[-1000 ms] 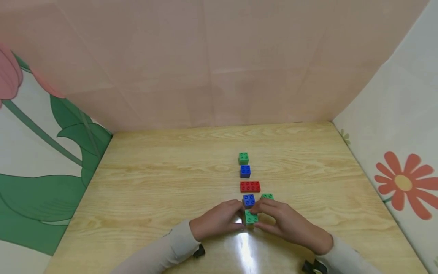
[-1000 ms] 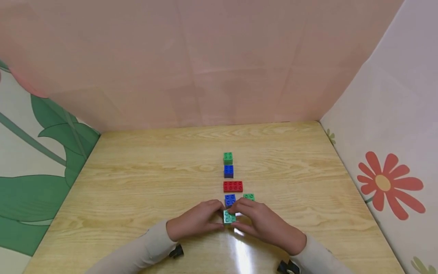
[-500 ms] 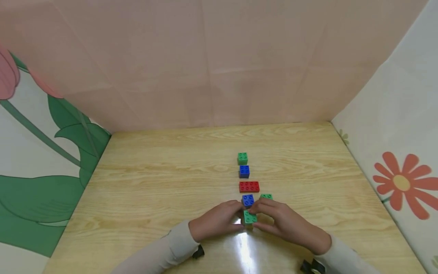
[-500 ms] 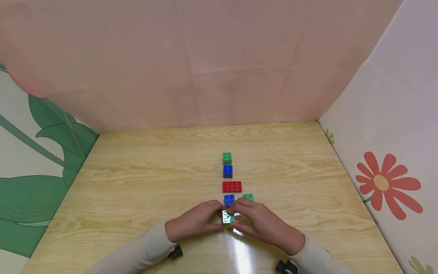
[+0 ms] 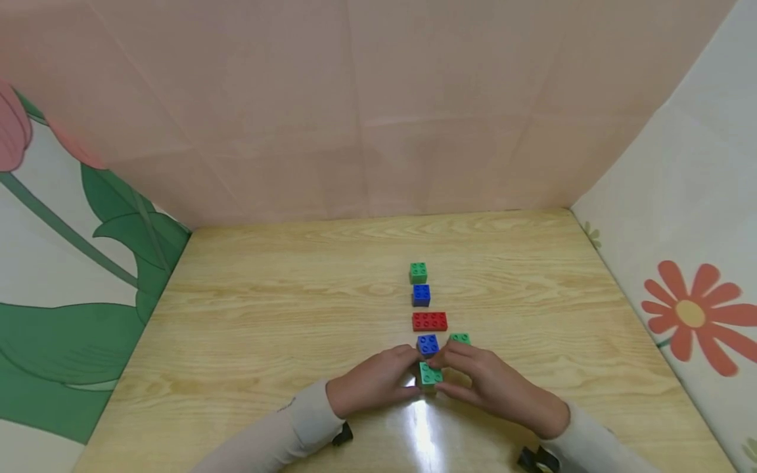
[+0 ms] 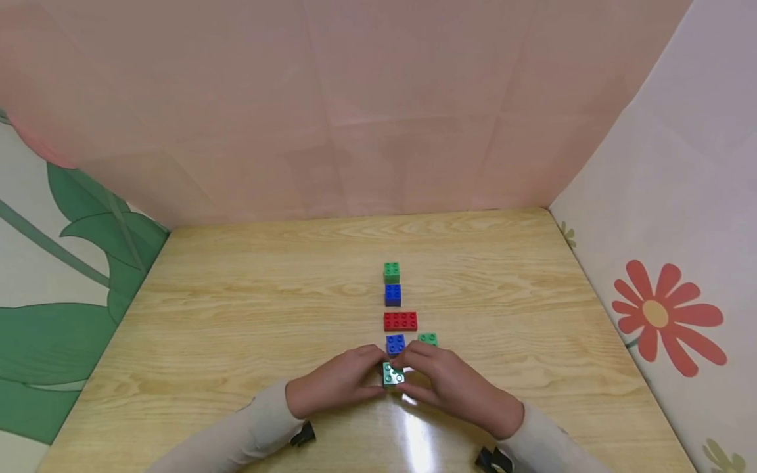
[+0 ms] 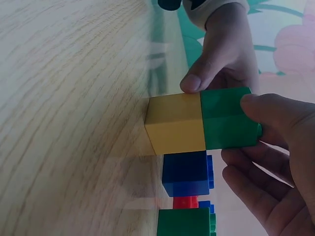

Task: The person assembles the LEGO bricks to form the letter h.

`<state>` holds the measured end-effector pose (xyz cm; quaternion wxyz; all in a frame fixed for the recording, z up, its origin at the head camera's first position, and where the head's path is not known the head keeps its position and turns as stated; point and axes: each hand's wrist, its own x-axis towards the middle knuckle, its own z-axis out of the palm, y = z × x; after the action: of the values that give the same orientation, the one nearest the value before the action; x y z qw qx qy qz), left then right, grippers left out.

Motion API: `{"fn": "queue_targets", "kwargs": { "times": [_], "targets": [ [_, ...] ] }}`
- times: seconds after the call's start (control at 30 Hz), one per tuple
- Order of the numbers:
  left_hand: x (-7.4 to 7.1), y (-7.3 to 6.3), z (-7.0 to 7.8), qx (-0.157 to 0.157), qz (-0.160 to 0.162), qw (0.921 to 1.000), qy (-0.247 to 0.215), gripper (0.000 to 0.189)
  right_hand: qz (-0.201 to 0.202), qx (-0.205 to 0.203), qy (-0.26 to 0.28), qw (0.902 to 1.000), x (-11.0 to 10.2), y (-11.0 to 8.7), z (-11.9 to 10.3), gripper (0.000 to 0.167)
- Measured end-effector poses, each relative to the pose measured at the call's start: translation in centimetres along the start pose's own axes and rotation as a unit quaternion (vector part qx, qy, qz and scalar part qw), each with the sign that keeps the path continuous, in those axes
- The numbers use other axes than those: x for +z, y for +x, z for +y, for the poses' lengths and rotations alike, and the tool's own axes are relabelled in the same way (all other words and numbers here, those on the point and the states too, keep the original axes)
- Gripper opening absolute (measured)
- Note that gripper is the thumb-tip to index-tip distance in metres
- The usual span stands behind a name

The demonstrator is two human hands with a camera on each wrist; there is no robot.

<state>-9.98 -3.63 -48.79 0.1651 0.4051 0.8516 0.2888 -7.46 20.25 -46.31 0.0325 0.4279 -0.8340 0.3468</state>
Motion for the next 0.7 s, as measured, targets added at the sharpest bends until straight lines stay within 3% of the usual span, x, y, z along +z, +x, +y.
{"fn": "queue_targets", "kwargs": {
  "times": [0.5,0.7],
  "targets": [
    [-0.35,0.32,0.01,-0.005,0.001,0.9999,-0.012,0.047,0.001,-0.034,-0.008,0.9994,-0.19,0.55,0.23,0.036],
    [-0.05,0.26,0.04,0.004,0.001,1.0000,-0.001,0.050,-0.005,-0.018,-0.010,0.9998,-0.12,0.29,0.17,0.033]
  ]
}}
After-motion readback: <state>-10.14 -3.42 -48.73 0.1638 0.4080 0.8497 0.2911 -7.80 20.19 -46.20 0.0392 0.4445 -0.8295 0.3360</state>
